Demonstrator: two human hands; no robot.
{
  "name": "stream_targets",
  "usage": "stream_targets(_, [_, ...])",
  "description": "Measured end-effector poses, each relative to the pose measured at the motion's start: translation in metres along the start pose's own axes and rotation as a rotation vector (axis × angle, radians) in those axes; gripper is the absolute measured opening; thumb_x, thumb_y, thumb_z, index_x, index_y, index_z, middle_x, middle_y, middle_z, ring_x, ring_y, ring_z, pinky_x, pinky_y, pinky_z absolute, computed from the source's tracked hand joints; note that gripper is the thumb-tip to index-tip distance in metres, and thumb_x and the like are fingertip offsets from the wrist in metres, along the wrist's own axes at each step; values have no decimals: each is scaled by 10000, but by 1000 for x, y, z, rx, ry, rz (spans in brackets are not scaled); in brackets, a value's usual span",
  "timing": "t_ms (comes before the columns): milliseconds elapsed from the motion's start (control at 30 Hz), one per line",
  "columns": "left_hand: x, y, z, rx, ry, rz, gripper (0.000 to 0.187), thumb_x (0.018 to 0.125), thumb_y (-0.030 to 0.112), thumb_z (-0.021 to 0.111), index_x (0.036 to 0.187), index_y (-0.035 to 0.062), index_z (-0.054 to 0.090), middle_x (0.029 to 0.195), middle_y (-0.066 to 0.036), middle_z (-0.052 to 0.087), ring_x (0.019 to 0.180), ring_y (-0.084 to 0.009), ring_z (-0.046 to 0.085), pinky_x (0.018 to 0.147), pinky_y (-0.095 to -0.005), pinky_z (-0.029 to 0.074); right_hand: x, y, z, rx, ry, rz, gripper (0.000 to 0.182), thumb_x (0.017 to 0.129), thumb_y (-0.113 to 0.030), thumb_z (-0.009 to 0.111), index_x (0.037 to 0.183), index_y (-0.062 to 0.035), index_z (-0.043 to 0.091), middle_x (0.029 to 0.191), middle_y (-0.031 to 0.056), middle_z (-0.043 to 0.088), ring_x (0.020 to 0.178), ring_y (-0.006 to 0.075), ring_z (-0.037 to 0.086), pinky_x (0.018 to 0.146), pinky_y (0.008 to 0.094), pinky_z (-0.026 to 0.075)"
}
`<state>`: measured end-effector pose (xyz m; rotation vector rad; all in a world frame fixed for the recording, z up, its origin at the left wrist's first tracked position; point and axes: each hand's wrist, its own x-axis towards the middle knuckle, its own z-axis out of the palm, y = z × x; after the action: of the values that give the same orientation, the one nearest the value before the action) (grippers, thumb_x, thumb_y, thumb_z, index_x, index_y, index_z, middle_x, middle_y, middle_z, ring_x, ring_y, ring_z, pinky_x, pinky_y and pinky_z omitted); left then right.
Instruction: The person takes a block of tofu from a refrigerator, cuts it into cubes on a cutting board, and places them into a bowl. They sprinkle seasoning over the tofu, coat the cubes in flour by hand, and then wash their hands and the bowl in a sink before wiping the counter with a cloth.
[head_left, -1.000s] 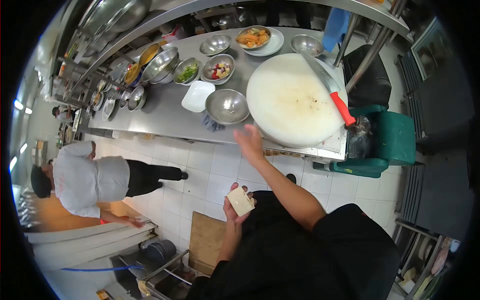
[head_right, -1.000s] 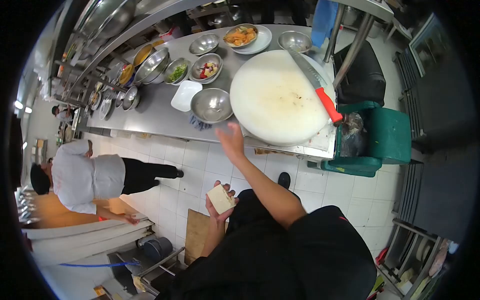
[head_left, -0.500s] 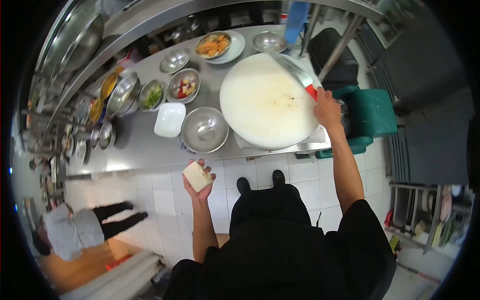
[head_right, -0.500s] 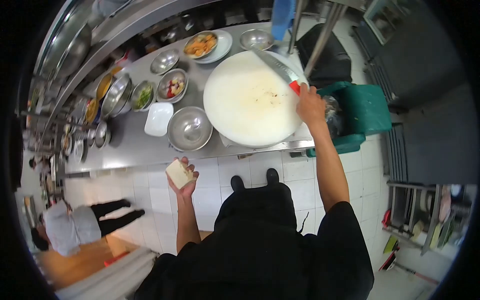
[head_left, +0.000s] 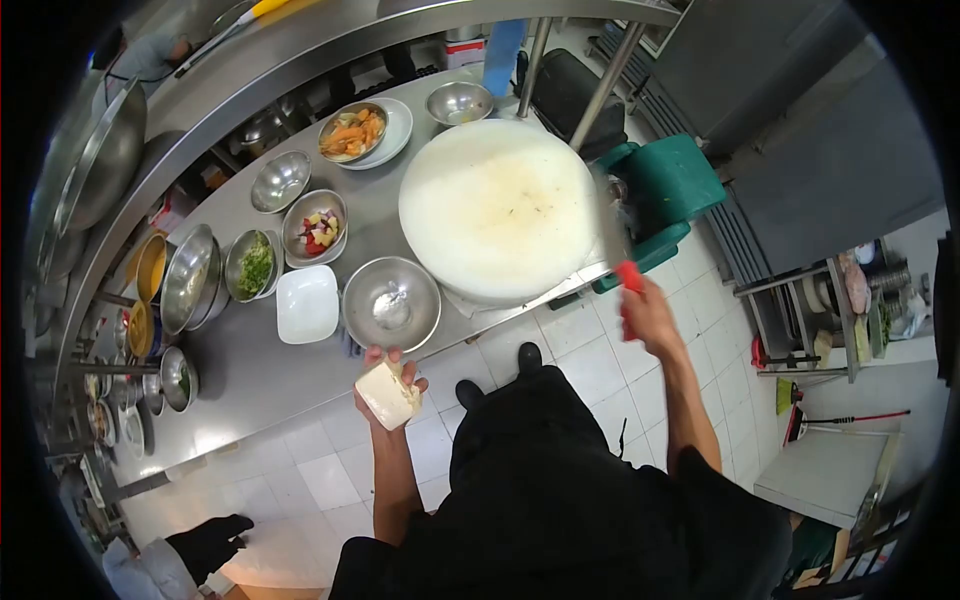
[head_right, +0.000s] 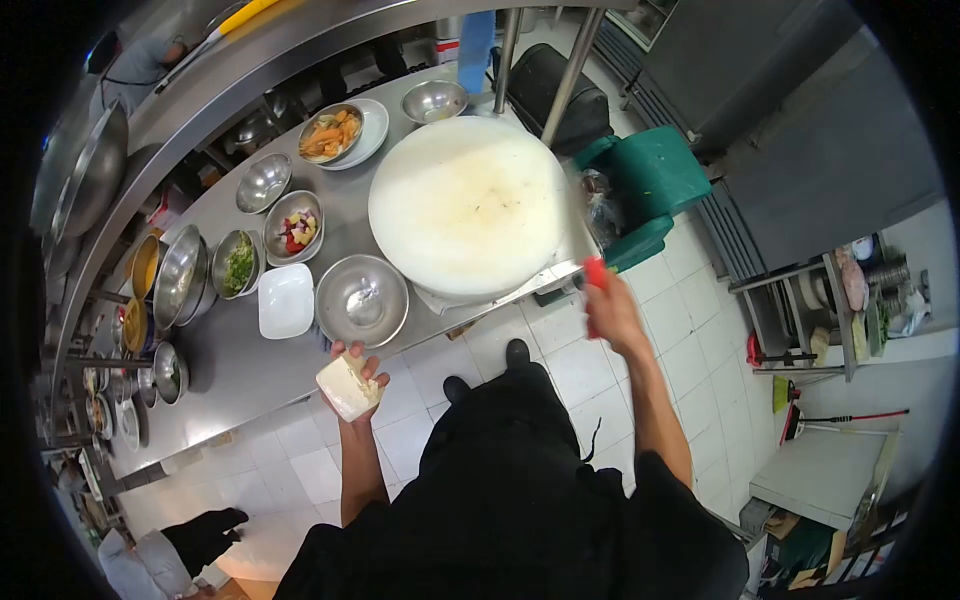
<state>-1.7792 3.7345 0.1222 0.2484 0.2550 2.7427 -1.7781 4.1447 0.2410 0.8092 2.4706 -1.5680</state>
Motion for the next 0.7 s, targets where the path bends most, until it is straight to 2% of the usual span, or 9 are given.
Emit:
stream_targets(33, [8, -1, 1, -41, -31, -24, 480, 881, 394, 609, 1273, 168, 447, 1176, -90, 453, 895, -259, 510, 731, -439, 465, -13, 11, -14, 18, 91, -80, 155, 917, -167, 460, 930, -29, 529, 639, 48, 521, 468, 143, 520, 427, 311, 440])
stream_targets(133, [36, -11, -6, -122, -41, -96, 469, 899, 393, 589, 1280, 163, 442, 1177, -96, 457, 906, -264, 512, 764, -453, 459, -52, -3, 29, -97, -91, -281, 134, 910, -138, 480, 958, -21, 526, 679, 64, 540, 506, 150, 535, 465, 315, 453])
stream_targets(167, [47, -16, -3, -108, -50, -115, 476, 903, 409, 584, 1287, 164, 449, 1181, -97, 463, 924, -264, 515, 796, -453, 457, -64, -35, 43, 68, -326, -51, 141, 902, -136, 499, 975, -22, 536, 703, 65, 552, 546, 145, 536, 472, 310, 455])
stream_targets(333, [82, -35, 9, -67, -14, -84, 556, 896, 494, 576, 1317, 139, 499, 1223, -102, 500, 1021, -264, 532, 895, -442, 455, -45, 22, -38, -2, 73, 10, 216, 904, -134, 473, 1090, -24, 480, 705, 54, 551, 517, 143, 556, 426, 293, 444])
stream_targets(433, [112, -50, 19, -40, 146, -62, 602, 877, 518, 592, 1309, 109, 501, 1246, -114, 520, 1070, -278, 532, 920, -442, 445, -63, 0, -43, 213, -31, 79, 287, 837, -57, 511, 1118, -14, 471, 771, 69, 593, 544, 144, 567, 444, 281, 446])
stream_targets(467, [125, -56, 22, -32, 202, -57, 649, 858, 546, 601, 1306, 89, 500, 1285, -131, 524, 1119, -286, 527, 941, -442, 435, -53, 20, -31, 449, -89, -7, 345, 774, 7, 530, 1113, -20, 469, 791, 78, 575, 591, 160, 563, 559, 301, 488])
stream_targets(500, [140, -64, 21, -59, 194, -66, 662, 850, 555, 605, 1306, 87, 501, 1282, -133, 528, 1126, -286, 526, 945, -444, 433, -39, 42, -21, 368, -151, -131, 377, 769, 18, 521, 1137, -22, 454, 780, 79, 575, 599, 163, 565, 537, 288, 475])
stream_targets(633, [203, -89, 4, -98, 14, -51, 700, 811, 592, 624, 1307, 113, 504, 1263, -120, 554, 1145, -286, 530, 963, -453, 422, -26, 23, -2, 354, -195, -47, 346, 842, -54, 539, 1174, -28, 444, 785, 82, 584, 578, 122, 562, 498, 278, 449])
stream_targets(700, [223, -93, 1, -51, -46, -25, 704, 790, 610, 634, 1308, 151, 506, 1244, -98, 571, 1139, -286, 541, 966, -466, 420, -14, 0, -5, 111, -152, -327, 350, 871, -63, 539, 1200, -11, 433, 809, 155, 615, 628, 271, 617, 553, 371, 486])
